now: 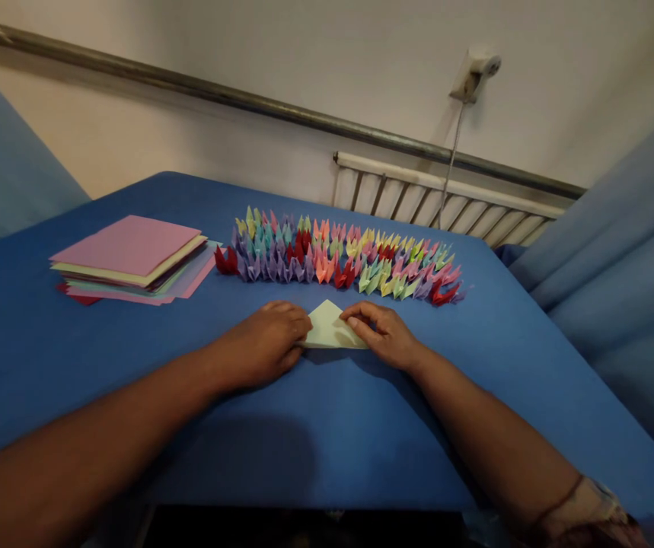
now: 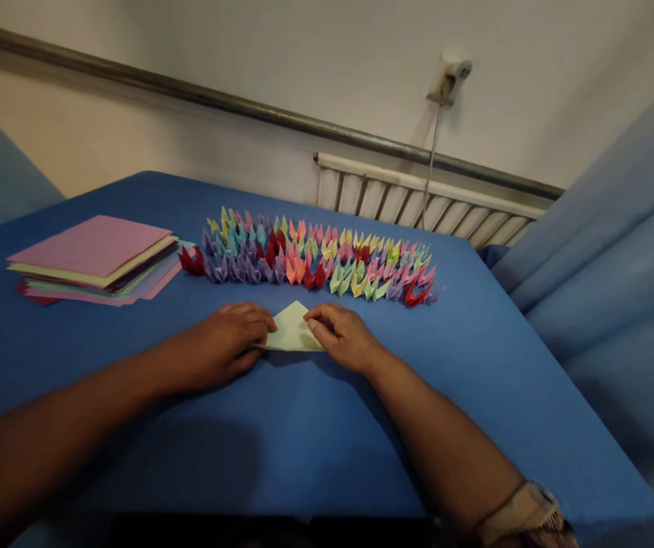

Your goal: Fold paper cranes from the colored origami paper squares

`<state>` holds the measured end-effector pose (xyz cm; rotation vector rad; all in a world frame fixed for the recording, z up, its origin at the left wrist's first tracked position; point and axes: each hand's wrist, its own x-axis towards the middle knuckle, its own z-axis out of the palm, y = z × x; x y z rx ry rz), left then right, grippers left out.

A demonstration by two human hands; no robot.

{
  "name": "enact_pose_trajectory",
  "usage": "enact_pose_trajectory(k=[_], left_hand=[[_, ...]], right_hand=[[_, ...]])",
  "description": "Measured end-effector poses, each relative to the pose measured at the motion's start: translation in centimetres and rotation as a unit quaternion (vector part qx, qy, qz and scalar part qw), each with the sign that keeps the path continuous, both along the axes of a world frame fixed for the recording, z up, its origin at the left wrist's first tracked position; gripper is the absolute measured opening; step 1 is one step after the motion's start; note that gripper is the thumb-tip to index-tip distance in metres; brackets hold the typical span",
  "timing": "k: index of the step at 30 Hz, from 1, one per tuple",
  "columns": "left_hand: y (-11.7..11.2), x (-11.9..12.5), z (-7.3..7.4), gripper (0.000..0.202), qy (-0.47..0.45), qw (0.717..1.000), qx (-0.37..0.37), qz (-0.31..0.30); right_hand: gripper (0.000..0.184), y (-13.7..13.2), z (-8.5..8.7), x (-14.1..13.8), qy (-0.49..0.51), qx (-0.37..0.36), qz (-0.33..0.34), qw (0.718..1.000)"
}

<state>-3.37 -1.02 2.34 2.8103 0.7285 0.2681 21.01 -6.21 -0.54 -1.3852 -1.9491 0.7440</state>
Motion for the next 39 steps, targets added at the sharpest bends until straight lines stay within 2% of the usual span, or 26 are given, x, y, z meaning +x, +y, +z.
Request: enact_pose_trajectory(k=[2,4,6,10,12,14,18,22,24,27,28,30,33,35,39], left_hand=[[0.4,0.0,-0.1,0.02,0.013,1.0,-0.018,0.006],[0.7,0.0,-0.3,0.026,0.016,0.999,-0.035,0.019],[1.0,0.1,-0.5,0.029,0.016,0.998,-0.047,0.031],[1.3,0.0,-0.9,0.033,0.02,0.995,-0.049,0.086],[1.4,0.0,-1.1,0.038,0.01,0.992,-0.048,0.116],[1.3,0.0,-1.4,0.047,-0.005,0.992,-0.047,0.121],[0.1,0.5,-1.6,0.061,-0.03,0.996,0.0,0.089],[-1.7,1.2,-1.2,0.074,0.003,0.999,0.032,-0.029],[-2.3,1.4,-0.7,0.078,-0.003,0.997,0.073,-0.016],[-2.7,1.5,0.0,0.073,-0.045,0.988,0.138,0.058],[-2.8,1.6,0.0,0.07,-0.055,0.986,0.146,0.06],[-3.0,1.6,-0.3,0.067,-0.045,0.991,0.124,0.003],[-3.2,1.7,-1.7,0.075,0.022,0.993,0.031,-0.108],[-3.2,1.6,-2.7,0.083,0.062,0.992,-0.017,-0.11],[-3.2,1.1,-3.1,0.092,0.102,0.992,-0.066,-0.046]], right_hand=[[0.027,-0.1,0.2,0.3,0.051,-0.061,0.051,0.996],[0.036,0.0,0.2,0.6,0.058,-0.089,0.071,0.992],[0.043,0.2,-0.1,0.8,0.03,-0.087,0.053,0.994],[0.035,0.6,-0.6,0.7,-0.062,-0.047,0.007,0.997],[0.037,0.6,-0.5,0.7,-0.112,-0.032,-0.004,0.993],[0.039,0.5,-0.3,0.6,-0.14,-0.035,-0.014,0.989],[0.043,0.3,-0.1,0.4,-0.155,-0.049,-0.028,0.986],[0.044,0.3,-0.2,0.2,-0.161,-0.038,-0.035,0.986],[0.044,0.3,-0.3,0.2,-0.153,-0.037,-0.035,0.987],[0.041,0.3,-0.3,0.2,-0.134,-0.036,-0.029,0.99],[0.04,0.3,-0.4,0.2,-0.129,-0.034,-0.027,0.991],[0.038,0.4,-0.6,0.3,-0.124,-0.031,-0.026,0.991],[0.038,0.8,-1.0,0.8,-0.119,-0.039,-0.011,0.992],[0.041,1.0,-1.2,1.4,-0.115,-0.057,0.001,0.992],[0.04,1.3,-0.7,3.0,-0.157,-0.106,-0.021,0.982]])
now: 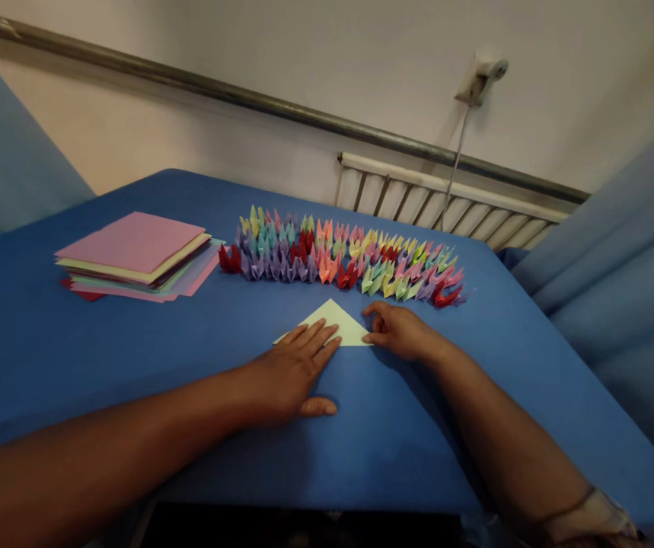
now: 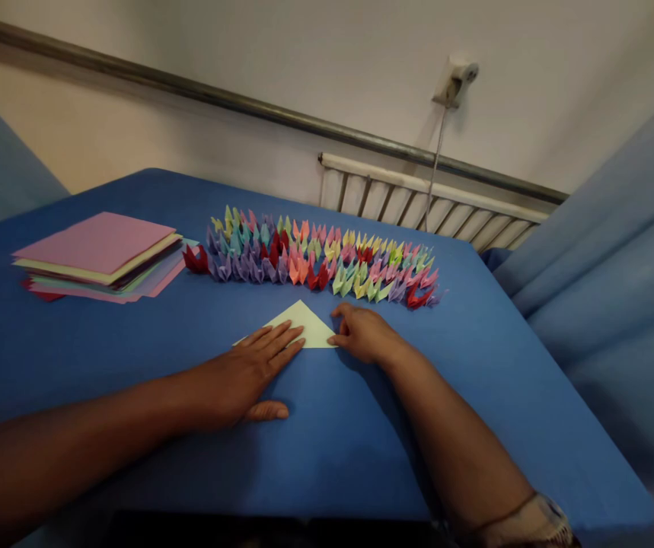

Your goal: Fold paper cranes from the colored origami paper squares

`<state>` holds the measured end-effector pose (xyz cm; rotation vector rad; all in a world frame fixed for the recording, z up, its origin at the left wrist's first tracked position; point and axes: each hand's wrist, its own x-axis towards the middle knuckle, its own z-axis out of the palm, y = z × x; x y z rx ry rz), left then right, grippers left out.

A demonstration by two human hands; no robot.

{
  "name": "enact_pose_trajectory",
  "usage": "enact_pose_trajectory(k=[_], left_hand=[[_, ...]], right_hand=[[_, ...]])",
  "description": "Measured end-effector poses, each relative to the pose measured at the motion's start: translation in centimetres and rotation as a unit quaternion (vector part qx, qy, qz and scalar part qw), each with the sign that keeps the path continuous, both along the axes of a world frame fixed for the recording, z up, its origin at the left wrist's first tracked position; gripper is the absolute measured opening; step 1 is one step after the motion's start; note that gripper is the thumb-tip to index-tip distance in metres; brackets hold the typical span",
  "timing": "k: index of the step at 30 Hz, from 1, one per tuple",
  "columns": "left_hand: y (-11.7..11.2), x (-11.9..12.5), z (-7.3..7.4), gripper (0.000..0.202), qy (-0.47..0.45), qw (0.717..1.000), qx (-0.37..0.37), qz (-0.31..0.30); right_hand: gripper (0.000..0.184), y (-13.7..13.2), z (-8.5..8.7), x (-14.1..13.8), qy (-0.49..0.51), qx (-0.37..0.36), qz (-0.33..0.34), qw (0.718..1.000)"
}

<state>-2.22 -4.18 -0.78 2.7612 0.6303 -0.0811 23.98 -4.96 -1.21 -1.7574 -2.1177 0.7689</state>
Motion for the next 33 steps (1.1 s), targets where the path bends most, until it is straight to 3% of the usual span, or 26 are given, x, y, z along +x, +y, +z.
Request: enact_pose_trajectory(k=[5,10,15,18,22,26,30,33], left_hand=[[-0.1,-0.1,0.4,0.096,0.033,0.999,-0.004,0.03],[0.0,0.0,0.1,0.095,0.021,1.0,-0.004,0.008],[0.8,-0.2,-0.1,0.092,0.003,0.999,0.009,0.05],[1.9,-0.1,-0.1,0.078,-0.025,0.995,0.01,0.093],[3.4,0.2,0.2,0.067,-0.109,0.981,-0.026,0.16],[4.3,0.4,0.9,0.071,-0.229,0.93,-0.129,0.258],[4.6,0.4,1.7,0.039,-0.282,0.884,-0.273,0.253],[4.4,0.3,2.1,0.03,-0.287,0.882,-0.282,0.247]], right_hand=[[0.033,-0.7,1.4,0.2,-0.095,-0.014,-0.012,0.995],[0.029,-2.1,1.4,-3.7,-0.167,0.107,-0.065,0.978],[0.044,-2.5,1.3,-5.5,-0.185,0.071,-0.111,0.974],[0.045,-2.1,1.2,-4.9,-0.143,0.037,-0.14,0.979],[0.025,-1.1,-0.4,-4.1,-0.003,0.013,-0.137,0.991],[0.021,-0.5,-2.0,-4.0,0.219,0.04,-0.093,0.97],[0.022,-0.3,-2.2,-3.9,0.327,0.065,-0.044,0.942],[0.023,-0.5,-1.8,-3.8,0.342,0.065,-0.029,0.937]])
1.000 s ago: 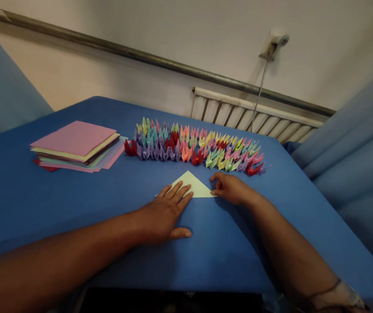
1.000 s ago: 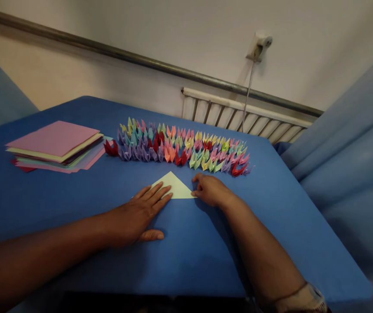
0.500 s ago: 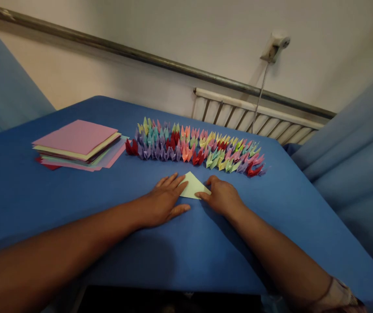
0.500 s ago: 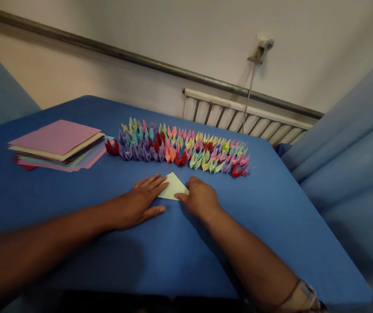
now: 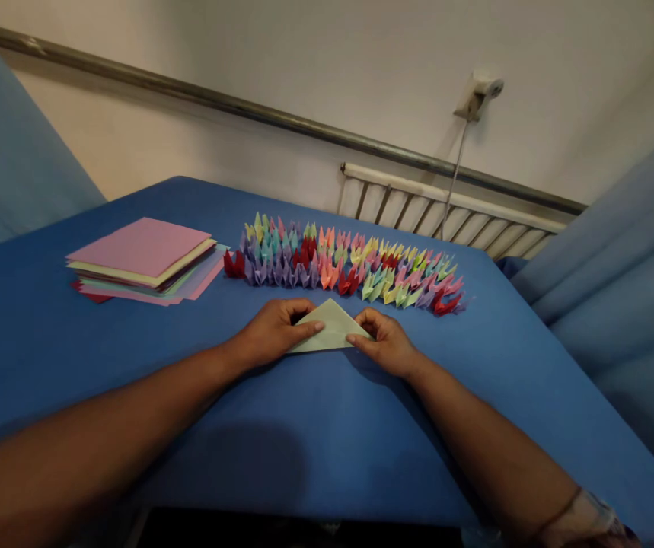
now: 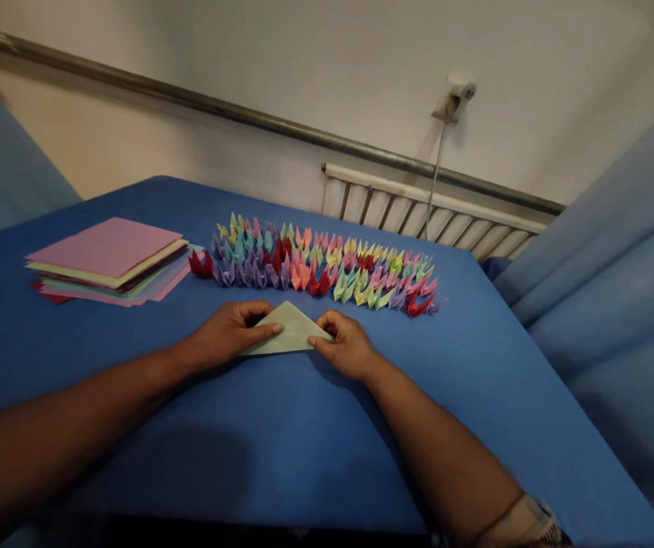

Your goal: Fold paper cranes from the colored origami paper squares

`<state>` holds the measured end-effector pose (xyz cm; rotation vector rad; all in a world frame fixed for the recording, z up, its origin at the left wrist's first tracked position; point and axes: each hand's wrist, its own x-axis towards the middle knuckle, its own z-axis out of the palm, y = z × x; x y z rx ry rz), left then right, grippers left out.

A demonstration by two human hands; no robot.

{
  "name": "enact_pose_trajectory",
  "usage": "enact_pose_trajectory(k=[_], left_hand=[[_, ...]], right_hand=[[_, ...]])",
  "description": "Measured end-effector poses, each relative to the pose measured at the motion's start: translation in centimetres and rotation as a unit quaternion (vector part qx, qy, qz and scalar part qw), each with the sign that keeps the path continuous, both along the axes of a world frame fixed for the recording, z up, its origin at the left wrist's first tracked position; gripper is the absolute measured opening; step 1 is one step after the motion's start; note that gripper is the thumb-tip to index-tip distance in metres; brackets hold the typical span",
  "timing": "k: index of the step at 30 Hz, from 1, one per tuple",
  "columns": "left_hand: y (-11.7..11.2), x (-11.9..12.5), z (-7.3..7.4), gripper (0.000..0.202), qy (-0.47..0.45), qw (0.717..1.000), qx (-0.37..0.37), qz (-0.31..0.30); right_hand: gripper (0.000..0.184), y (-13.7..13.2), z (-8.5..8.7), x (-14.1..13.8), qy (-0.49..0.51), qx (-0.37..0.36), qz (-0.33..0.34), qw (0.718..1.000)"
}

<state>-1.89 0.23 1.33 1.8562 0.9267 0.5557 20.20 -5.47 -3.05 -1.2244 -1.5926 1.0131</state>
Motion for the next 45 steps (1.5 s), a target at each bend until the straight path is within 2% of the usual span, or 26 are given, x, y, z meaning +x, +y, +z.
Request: enact_pose_trajectory(k=[4,8,11,17,20,23,25,26,28,30,33,35,37,38,40,42,45], left_hand=[[-0.5,0.1,0.2,0.03,-0.006,1.0,0.003,-0.003],[-0.7,0.1,0.6,0.033,0.023,0.999,0.023,-0.014],[-0.7,0.0,0.9,0.036,0.053,0.997,0.043,-0.017],[0.0,-0.6,1.2,0.033,0.1,0.994,0.037,0.005],[0.8,-1.0,1.1,0.031,0.113,0.993,0.033,0.006],[1.4,-1.4,1.0,0.028,0.157,0.985,0.064,-0.003],[1.6,-1.6,0.9,0.026,0.2,0.975,0.095,-0.008],[1.7,-1.7,0.9,0.026,0.217,0.97,0.107,-0.011],[2.0,-1.9,0.8,0.026,0.244,0.961,0.125,-0.02],[2.3,-2.2,0.8,0.028,0.263,0.953,0.147,-0.03],[2.2,-2.4,0.7,0.034,0.289,0.939,0.187,-0.023],[1.3,-2.0,0.4,0.042,0.287,0.93,0.229,0.01],[-0.6,-1.0,-0.1,0.051,0.245,0.923,0.296,0.032],[-1.7,-0.4,-0.5,0.056,0.221,0.926,0.306,0.013],[-4.0,0.9,-1.3,0.07,0.195,0.931,0.299,-0.078],[-5.6,1.8,-1.9,0.08,0.203,0.923,0.293,-0.144],[-6.2,1.8,-2.3,0.088,0.251,0.915,0.285,-0.138]], right_hand=[[0.025,-0.5,0.5,-0.3,-0.028,-0.002,0.023,0.999],[0.034,-0.8,0.8,-0.5,-0.065,-0.008,0.009,0.998],[0.034,-0.7,0.9,-0.5,-0.066,-0.015,-0.016,0.998],[0.033,0.1,0.1,-0.1,-0.054,-0.021,-0.097,0.994],[0.027,0.4,0.0,0.0,-0.128,-0.021,-0.113,0.985],[0.023,0.2,0.5,0.1,-0.249,-0.031,-0.11,0.962],[0.03,-0.3,1.3,-0.2,-0.328,0.002,-0.115,0.938],[0.033,-0.6,1.8,-0.5,-0.36,0.046,-0.124,0.924],[0.038,-1.4,2.5,-1.3,-0.407,0.123,-0.096,0.9],[0.044,-2.2,2.8,-2.2,-0.425,0.14,-0.026,0.894],[0.073,-3.3,2.7,-3.5,-0.444,0.108,0.086,0.885],[0.08,-3.7,2.3,-3.9,-0.448,0.084,0.12,0.882],[0.08,-3.7,2.0,-3.9,-0.448,0.076,0.129,0.881],[0.079,-3.7,1.8,-3.8,-0.447,0.077,0.13,0.882],[0.077,-3.5,1.4,-3.6,-0.447,0.086,0.137,0.88],[0.076,-3.4,1.2,-3.5,-0.452,0.097,0.149,0.874],[0.073,-3.4,1.2,-3.5,-0.46,0.1,0.146,0.87]])
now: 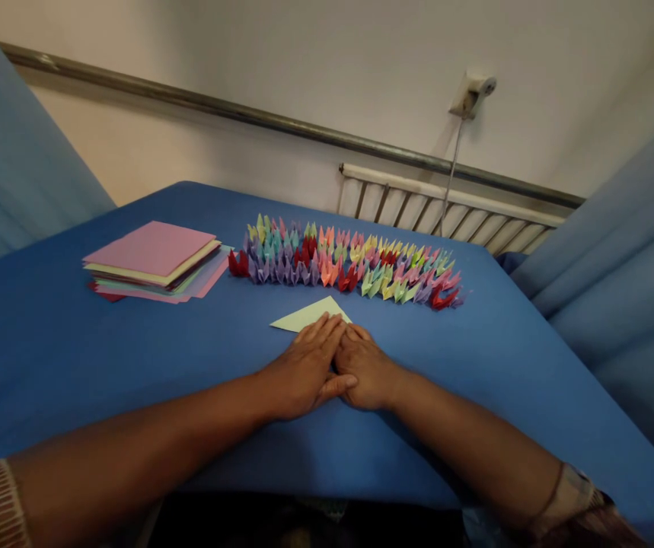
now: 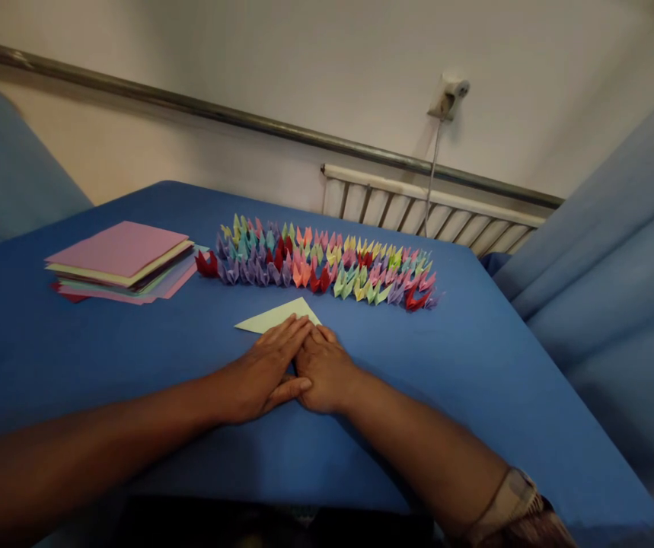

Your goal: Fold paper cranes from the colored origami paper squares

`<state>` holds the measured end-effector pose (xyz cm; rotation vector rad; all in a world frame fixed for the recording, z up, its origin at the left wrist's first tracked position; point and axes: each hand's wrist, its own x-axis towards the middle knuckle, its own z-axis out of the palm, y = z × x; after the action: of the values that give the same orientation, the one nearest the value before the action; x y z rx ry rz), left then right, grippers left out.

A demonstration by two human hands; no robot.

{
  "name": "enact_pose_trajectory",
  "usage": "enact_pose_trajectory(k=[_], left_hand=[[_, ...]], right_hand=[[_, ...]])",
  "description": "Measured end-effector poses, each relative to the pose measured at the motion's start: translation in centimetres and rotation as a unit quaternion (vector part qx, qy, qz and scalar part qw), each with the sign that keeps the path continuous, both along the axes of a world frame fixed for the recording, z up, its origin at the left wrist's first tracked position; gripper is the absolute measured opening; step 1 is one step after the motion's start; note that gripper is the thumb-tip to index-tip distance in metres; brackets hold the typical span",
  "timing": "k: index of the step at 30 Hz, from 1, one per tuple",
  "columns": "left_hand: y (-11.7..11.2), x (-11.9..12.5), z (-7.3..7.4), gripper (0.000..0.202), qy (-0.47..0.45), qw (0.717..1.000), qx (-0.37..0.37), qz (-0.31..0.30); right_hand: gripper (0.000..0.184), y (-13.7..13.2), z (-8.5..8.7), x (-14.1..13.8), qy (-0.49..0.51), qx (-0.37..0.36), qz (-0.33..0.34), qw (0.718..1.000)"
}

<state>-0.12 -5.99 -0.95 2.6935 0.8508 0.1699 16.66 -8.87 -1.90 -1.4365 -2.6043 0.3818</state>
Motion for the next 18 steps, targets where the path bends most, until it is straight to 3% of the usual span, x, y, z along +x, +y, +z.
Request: enact_pose_trajectory(k=[6,11,14,16,18], left_hand=[[1.1,-3.9,-0.4,0.096,0.057,0.994,0.063,0.067],[1.8,-7.3,-0.2,0.097,0.084,0.987,0.069,0.118],[2.4,-6.6,0.5,0.096,0.079,0.979,0.092,0.162],[2.8,-4.6,0.7,0.093,0.043,0.984,0.12,0.125],[3.3,-2.1,0.8,0.085,0.02,0.994,0.095,0.057]], right_hand=[[0.078,-0.2,0.6,-0.3,0.001,-0.003,-0.028,1.0],[0.079,-0.1,0.4,-0.4,0.002,0.002,-0.032,0.999],[0.078,-0.1,0.4,-0.4,0.004,0.004,-0.035,0.999],[0.078,-0.2,0.5,-0.4,0.006,0.004,-0.034,0.999],[0.077,-0.2,0.6,-0.4,0.009,0.008,-0.03,0.999]])
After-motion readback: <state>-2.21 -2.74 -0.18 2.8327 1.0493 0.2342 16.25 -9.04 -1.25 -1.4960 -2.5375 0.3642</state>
